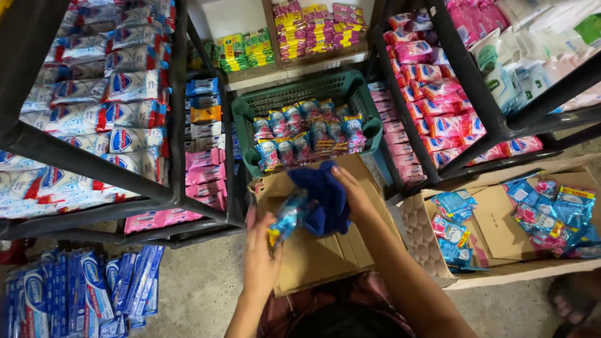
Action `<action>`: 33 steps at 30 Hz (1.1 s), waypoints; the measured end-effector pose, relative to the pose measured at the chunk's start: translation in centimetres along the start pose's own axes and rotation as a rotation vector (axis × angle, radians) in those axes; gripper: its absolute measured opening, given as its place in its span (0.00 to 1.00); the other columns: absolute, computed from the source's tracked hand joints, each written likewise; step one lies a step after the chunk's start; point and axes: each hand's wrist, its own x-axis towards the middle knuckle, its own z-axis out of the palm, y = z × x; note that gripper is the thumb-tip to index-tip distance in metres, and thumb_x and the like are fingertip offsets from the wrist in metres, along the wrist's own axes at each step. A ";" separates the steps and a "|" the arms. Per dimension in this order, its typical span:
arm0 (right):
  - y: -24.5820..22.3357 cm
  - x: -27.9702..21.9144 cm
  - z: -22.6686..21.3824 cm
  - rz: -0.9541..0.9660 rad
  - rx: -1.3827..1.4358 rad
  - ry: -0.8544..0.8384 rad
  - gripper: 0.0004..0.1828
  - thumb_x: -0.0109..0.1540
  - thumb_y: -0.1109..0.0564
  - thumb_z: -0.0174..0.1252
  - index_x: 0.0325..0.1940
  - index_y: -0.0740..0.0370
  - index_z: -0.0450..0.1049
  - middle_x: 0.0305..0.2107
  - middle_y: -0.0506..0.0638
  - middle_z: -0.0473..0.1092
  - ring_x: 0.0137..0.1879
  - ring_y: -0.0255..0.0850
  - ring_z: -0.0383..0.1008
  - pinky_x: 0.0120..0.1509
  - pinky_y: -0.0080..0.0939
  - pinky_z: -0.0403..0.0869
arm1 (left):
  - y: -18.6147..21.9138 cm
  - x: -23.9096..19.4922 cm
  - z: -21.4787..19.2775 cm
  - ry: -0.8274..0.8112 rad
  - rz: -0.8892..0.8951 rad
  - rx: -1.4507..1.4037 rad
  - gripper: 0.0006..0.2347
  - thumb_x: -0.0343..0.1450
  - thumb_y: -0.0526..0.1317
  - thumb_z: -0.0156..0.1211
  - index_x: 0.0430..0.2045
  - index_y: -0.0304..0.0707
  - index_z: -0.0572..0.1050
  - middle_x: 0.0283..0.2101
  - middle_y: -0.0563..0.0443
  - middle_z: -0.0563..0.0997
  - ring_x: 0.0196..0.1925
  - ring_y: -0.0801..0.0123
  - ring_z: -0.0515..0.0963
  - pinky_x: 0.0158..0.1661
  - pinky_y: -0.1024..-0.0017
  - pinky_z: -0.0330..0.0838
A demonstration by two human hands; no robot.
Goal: Wiping down detergent sachets with a cloth and neatly arranging them into a storage crate.
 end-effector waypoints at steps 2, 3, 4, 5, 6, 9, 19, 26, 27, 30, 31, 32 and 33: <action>0.2 0.7 -0.1 0.009 0.122 0.043 0.26 0.70 0.44 0.46 0.64 0.64 0.70 0.51 0.56 0.74 0.50 0.42 0.74 0.58 0.43 0.72 | -2.3 -0.6 1.4 -0.092 0.143 0.141 0.33 0.61 0.31 0.62 0.66 0.47 0.67 0.52 0.42 0.77 0.53 0.48 0.77 0.55 0.58 0.72; 0.6 0.4 0.1 0.009 0.124 0.044 0.26 0.70 0.44 0.46 0.64 0.64 0.70 0.51 0.56 0.74 0.50 0.42 0.74 0.58 0.43 0.72 | -2.1 -1.0 1.4 -0.094 0.143 0.142 0.33 0.61 0.31 0.62 0.66 0.47 0.67 0.52 0.42 0.77 0.53 0.48 0.77 0.55 0.58 0.72; 1.0 0.2 0.3 -0.114 -0.068 0.070 0.25 0.70 0.44 0.48 0.61 0.65 0.72 0.49 0.51 0.73 0.49 0.38 0.71 0.57 0.38 0.70 | -1.9 -1.2 1.4 -0.059 0.142 0.078 0.33 0.60 0.31 0.65 0.64 0.40 0.67 0.57 0.40 0.74 0.58 0.46 0.75 0.58 0.58 0.70; 1.4 0.0 0.5 -0.236 -0.260 0.097 0.24 0.69 0.44 0.49 0.58 0.65 0.73 0.47 0.47 0.72 0.49 0.33 0.68 0.56 0.34 0.69 | -1.7 -1.4 1.4 -0.025 0.141 0.013 0.34 0.58 0.31 0.69 0.63 0.33 0.66 0.63 0.37 0.70 0.63 0.45 0.73 0.61 0.58 0.69; 1.6 -0.5 1.5 -0.232 -0.256 0.103 0.24 0.69 0.44 0.49 0.58 0.65 0.73 0.47 0.47 0.72 0.49 0.33 0.68 0.56 0.34 0.69 | -1.5 -1.4 1.4 -0.034 0.140 0.014 0.34 0.58 0.31 0.69 0.63 0.33 0.66 0.63 0.37 0.70 0.63 0.45 0.73 0.61 0.58 0.69; 2.6 -1.9 4.4 -0.370 -0.800 -0.101 0.16 0.66 0.52 0.54 0.54 0.60 0.76 0.37 0.46 0.72 0.40 0.35 0.68 0.47 0.34 0.70 | -1.4 -1.6 1.1 0.011 0.024 -0.103 0.45 0.56 0.34 0.73 0.69 0.24 0.51 0.68 0.26 0.65 0.61 0.42 0.75 0.59 0.58 0.71; -1.1 -5.4 10.6 -0.852 -1.038 -0.100 0.06 0.59 0.57 0.58 0.37 0.61 0.72 0.32 0.51 0.70 0.37 0.47 0.69 0.45 0.45 0.70 | -2.3 -1.4 3.0 0.067 -0.114 -0.134 0.34 0.58 0.42 0.76 0.59 0.35 0.68 0.53 0.39 0.80 0.52 0.48 0.80 0.52 0.61 0.75; 2.2 -4.5 10.4 -0.981 -1.564 -0.239 0.10 0.60 0.46 0.64 0.42 0.48 0.78 0.41 0.44 0.70 0.43 0.44 0.69 0.50 0.46 0.64 | -5.2 -2.6 4.9 0.062 -0.272 -0.094 0.29 0.58 0.41 0.73 0.55 0.35 0.71 0.44 0.35 0.82 0.40 0.43 0.81 0.41 0.58 0.77; 2.5 -4.0 10.2 -0.982 -1.560 -0.252 0.10 0.60 0.46 0.64 0.42 0.48 0.78 0.41 0.44 0.70 0.43 0.44 0.69 0.50 0.46 0.64 | -4.8 -2.5 4.6 0.069 -0.280 -0.090 0.29 0.58 0.41 0.73 0.55 0.35 0.71 0.44 0.35 0.82 0.40 0.43 0.81 0.41 0.58 0.77; 2.1 -2.5 9.5 -1.060 -1.575 -0.080 0.10 0.63 0.39 0.62 0.43 0.41 0.77 0.36 0.42 0.70 0.40 0.43 0.71 0.42 0.44 0.68 | -4.5 -1.5 4.5 0.068 -0.335 -0.123 0.31 0.54 0.44 0.74 0.55 0.51 0.73 0.44 0.43 0.83 0.51 0.45 0.83 0.51 0.52 0.78; 1.6 -2.3 9.4 -0.998 -1.580 -0.049 0.12 0.63 0.40 0.61 0.46 0.42 0.77 0.35 0.42 0.71 0.41 0.44 0.73 0.43 0.45 0.69 | -5.1 -1.6 4.9 0.061 -0.348 -0.129 0.31 0.55 0.43 0.73 0.55 0.51 0.73 0.44 0.42 0.83 0.50 0.44 0.83 0.50 0.51 0.78; 1.3 -2.4 9.1 -0.928 -1.583 -0.021 0.13 0.63 0.41 0.61 0.49 0.42 0.76 0.35 0.42 0.71 0.42 0.45 0.74 0.44 0.46 0.71 | -5.7 -2.0 5.3 0.050 -0.368 -0.135 0.31 0.55 0.43 0.73 0.56 0.51 0.72 0.43 0.41 0.83 0.49 0.42 0.83 0.49 0.49 0.79; 0.7 -2.4 9.3 -0.929 -1.585 -0.020 0.13 0.63 0.41 0.61 0.49 0.42 0.76 0.35 0.42 0.71 0.42 0.45 0.74 0.44 0.46 0.71 | -5.6 -2.1 5.4 0.051 -0.367 -0.137 0.31 0.55 0.43 0.73 0.56 0.51 0.72 0.43 0.41 0.83 0.49 0.42 0.83 0.49 0.49 0.79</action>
